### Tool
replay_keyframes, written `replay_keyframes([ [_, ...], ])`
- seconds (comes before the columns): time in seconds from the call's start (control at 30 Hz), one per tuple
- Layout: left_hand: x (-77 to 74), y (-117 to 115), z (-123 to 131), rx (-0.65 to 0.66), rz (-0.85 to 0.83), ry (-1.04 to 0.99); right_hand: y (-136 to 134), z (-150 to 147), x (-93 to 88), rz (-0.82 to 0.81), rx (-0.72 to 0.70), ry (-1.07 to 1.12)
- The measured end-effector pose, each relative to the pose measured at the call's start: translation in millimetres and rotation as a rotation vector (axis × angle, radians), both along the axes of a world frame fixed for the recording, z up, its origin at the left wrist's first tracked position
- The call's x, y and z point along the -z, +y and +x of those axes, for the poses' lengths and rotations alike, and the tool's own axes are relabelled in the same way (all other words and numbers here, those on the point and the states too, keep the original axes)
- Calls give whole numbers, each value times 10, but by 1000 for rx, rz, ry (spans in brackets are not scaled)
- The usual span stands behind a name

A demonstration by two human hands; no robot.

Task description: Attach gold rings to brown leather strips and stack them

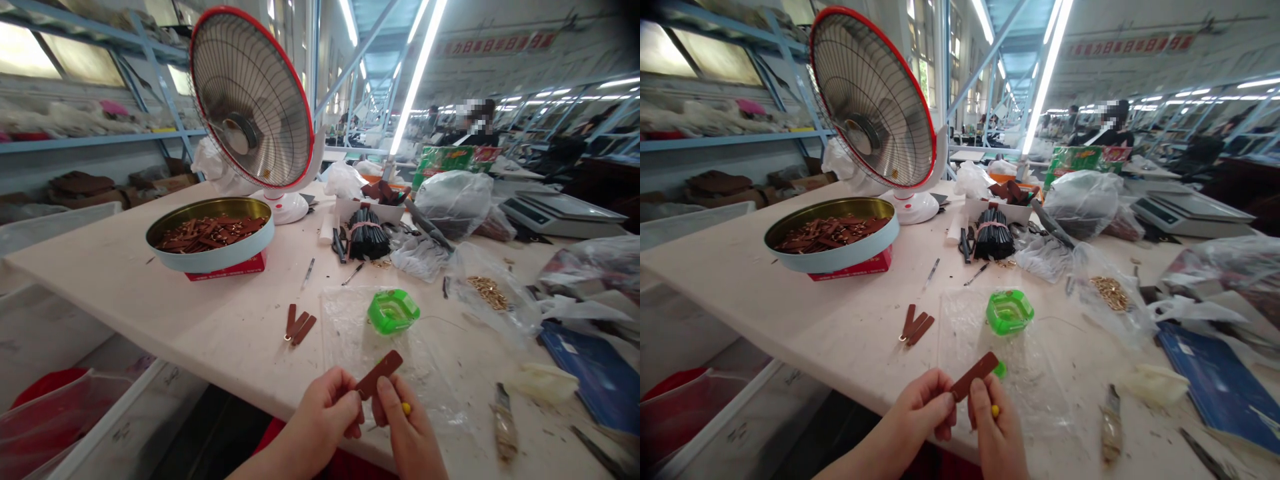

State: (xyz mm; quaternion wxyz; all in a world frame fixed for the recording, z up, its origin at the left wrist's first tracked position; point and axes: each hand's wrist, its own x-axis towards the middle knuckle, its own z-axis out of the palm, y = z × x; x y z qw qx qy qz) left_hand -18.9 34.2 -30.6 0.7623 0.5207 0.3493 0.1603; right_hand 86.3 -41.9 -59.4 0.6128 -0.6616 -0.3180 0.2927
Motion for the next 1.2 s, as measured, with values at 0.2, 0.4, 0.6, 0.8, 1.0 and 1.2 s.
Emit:
replay_keyframes([
  [0.2, 80, 91, 112, -26, -13, 71, -98, 532, 149, -24, 319, -111],
  [0.4, 173, 208, 262, -30, 70, 137, -35, 753, 439, -3, 440, -53],
  [0.6, 259, 264, 336, -57, 60, 175, -6, 757, 526, 1, 444, -15],
  [0.8, 300, 237, 332, -18, -12, 182, -132, 672, 213, 205, 439, 141],
  [1.0, 102, 104, 178, 66, -117, 49, -216, 475, -88, 396, 220, 329],
  [1.2, -56, -8, 43, 35, -101, 6, -126, 181, -181, 428, 241, 368],
])
